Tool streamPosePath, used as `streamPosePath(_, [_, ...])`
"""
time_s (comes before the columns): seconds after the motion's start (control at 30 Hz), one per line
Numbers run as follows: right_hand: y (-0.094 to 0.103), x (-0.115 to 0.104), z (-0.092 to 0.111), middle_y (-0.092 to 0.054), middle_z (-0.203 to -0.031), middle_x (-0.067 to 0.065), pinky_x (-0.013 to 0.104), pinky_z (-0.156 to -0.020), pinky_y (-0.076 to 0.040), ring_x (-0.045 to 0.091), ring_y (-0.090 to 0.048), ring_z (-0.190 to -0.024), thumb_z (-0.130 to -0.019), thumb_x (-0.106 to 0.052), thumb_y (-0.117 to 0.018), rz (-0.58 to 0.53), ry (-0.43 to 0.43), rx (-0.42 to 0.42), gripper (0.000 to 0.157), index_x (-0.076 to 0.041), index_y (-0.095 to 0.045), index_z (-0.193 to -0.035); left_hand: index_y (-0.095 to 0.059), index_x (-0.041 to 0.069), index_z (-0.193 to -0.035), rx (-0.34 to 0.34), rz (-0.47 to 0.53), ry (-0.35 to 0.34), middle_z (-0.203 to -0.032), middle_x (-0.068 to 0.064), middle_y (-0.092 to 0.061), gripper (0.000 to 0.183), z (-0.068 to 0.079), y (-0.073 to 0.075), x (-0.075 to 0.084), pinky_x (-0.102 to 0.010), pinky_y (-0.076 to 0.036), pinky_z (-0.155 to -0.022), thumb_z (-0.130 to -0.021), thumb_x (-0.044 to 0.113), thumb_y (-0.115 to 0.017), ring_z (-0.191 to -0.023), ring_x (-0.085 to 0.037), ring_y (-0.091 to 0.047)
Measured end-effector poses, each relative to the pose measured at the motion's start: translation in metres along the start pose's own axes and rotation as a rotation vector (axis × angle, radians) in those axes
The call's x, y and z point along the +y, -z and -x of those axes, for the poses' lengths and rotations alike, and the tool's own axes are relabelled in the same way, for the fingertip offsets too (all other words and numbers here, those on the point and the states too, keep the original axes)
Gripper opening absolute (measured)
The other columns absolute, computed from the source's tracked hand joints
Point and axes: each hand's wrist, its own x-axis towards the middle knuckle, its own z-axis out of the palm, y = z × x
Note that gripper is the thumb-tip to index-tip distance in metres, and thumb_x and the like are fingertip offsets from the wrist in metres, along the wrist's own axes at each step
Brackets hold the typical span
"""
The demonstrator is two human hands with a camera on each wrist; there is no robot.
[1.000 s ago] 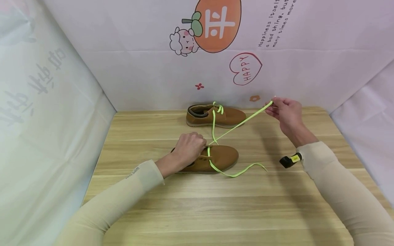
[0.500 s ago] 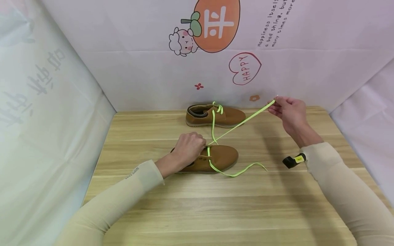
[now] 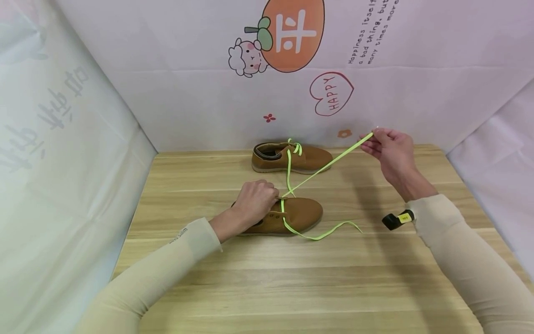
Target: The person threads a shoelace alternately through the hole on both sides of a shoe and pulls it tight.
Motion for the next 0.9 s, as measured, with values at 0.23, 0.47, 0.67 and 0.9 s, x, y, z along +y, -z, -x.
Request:
streamPosePath(0.23, [-0.006, -0.003, 0.009, -0.078, -0.088, 0.013, 0.029, -0.079, -0.063, 0.02, -0.078, -0.081, -0.103, -0.007, -0.068, 0.011, -0.004, -0.047, 0.01, 0.001, -0.072, -0.098, -0.081, 0.014, -0.084, -0.023, 0.075, 0.024, -0.073, 0.002, -0.069, 0.013, -0.001, 0.002, -0.001, -0.033, -0.053, -0.053, -0.095, 0.018, -0.08, -0.067, -0.016, -0.065])
streamPosePath(0.47, [-0.012, -0.002, 0.018, -0.079, -0.095, 0.011, 0.028, -0.083, -0.062, 0.018, -0.077, -0.087, -0.101, -0.002, -0.069, 0.115, -0.041, -0.133, 0.003, 0.001, -0.07, -0.102, -0.083, 0.016, -0.097, -0.017, 0.132, 0.062, -0.091, 0.002, -0.077, 0.006, 0.003, 0.004, -0.005, -0.038, -0.061, -0.067, -0.096, 0.021, -0.08, -0.088, -0.018, -0.073])
streamPosePath(0.67, [-0.015, 0.002, 0.025, -0.081, -0.097, 0.009, 0.028, -0.086, -0.061, 0.018, -0.078, -0.091, -0.1, 0.001, -0.07, 0.174, -0.033, -0.19, 0.01, 0.001, -0.072, -0.109, -0.084, 0.013, -0.103, 0.115, 0.158, 0.035, -0.103, 0.0, -0.077, 0.01, 0.011, 0.012, -0.009, -0.036, -0.063, -0.074, -0.096, 0.019, -0.08, -0.103, -0.018, -0.072])
streamPosePath(0.9, [-0.023, 0.002, 0.035, -0.081, -0.097, 0.01, 0.031, -0.086, -0.062, 0.019, -0.079, -0.091, -0.096, -0.004, -0.077, 0.251, -0.032, -0.227, 0.014, -0.001, -0.08, -0.11, -0.084, 0.013, -0.098, 0.17, 0.222, 0.008, -0.094, 0.001, -0.077, 0.007, 0.027, 0.02, -0.007, -0.03, -0.06, -0.069, -0.097, 0.016, -0.078, -0.086, -0.016, -0.07])
